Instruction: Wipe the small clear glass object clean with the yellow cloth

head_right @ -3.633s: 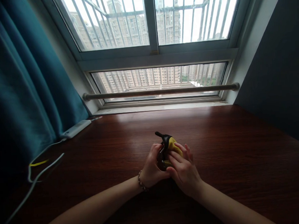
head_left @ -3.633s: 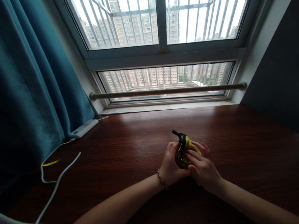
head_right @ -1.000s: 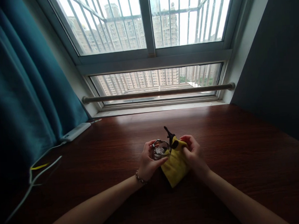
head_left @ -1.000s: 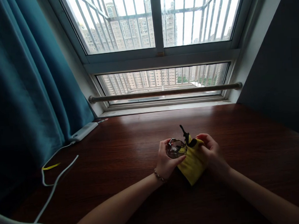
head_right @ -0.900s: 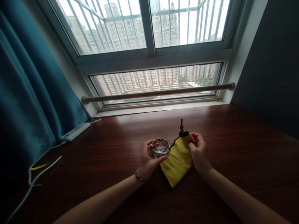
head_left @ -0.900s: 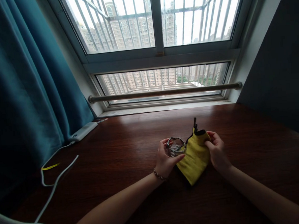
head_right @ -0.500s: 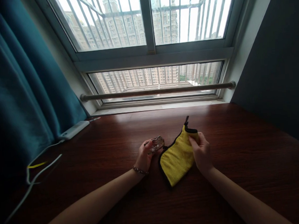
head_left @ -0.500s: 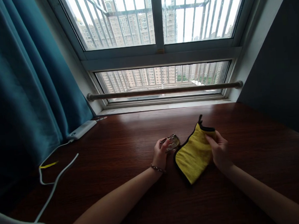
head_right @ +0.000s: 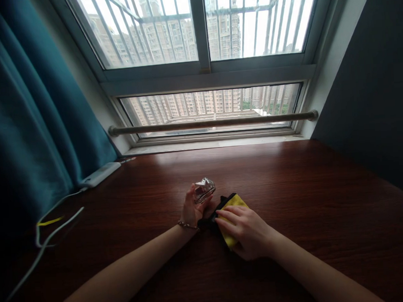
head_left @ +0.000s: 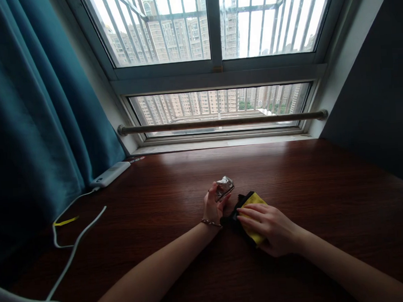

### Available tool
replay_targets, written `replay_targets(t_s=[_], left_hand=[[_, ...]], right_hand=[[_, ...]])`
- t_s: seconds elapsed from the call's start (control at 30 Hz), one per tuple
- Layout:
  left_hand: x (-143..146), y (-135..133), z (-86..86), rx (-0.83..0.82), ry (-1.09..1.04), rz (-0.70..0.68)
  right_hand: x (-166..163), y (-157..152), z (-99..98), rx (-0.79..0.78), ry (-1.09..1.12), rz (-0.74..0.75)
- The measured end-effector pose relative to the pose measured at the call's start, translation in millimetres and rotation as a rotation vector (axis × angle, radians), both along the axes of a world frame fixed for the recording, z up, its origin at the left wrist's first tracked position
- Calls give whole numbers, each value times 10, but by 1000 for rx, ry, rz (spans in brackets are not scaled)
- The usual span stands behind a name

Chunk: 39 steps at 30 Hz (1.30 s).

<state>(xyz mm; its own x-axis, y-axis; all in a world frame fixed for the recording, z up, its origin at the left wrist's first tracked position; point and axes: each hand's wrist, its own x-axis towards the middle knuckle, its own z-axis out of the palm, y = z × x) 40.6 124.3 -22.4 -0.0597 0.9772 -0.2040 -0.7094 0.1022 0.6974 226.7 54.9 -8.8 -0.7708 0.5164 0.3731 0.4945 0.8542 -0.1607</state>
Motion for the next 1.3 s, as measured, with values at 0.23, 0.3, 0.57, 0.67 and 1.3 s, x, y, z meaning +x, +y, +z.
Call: replay_targets(t_s=[0.23,0.3,0.57,0.67,1.3], left_hand=[[-5,2,3,14,8,-4],[-5,2,3,14,9,1],[-4,-5,4,21,8,5],[-5,-10,2,31,16,-4],[10,-17,19,42,33,-2]], right_hand=[[92,238,-143,-653,1354,-814],[160,345,-130,-727,1833,-905],[217,336,-25,-655,1623,-620],[177,176,41,-375,865,-330],[-164,-146,49,-283,-21,-547]])
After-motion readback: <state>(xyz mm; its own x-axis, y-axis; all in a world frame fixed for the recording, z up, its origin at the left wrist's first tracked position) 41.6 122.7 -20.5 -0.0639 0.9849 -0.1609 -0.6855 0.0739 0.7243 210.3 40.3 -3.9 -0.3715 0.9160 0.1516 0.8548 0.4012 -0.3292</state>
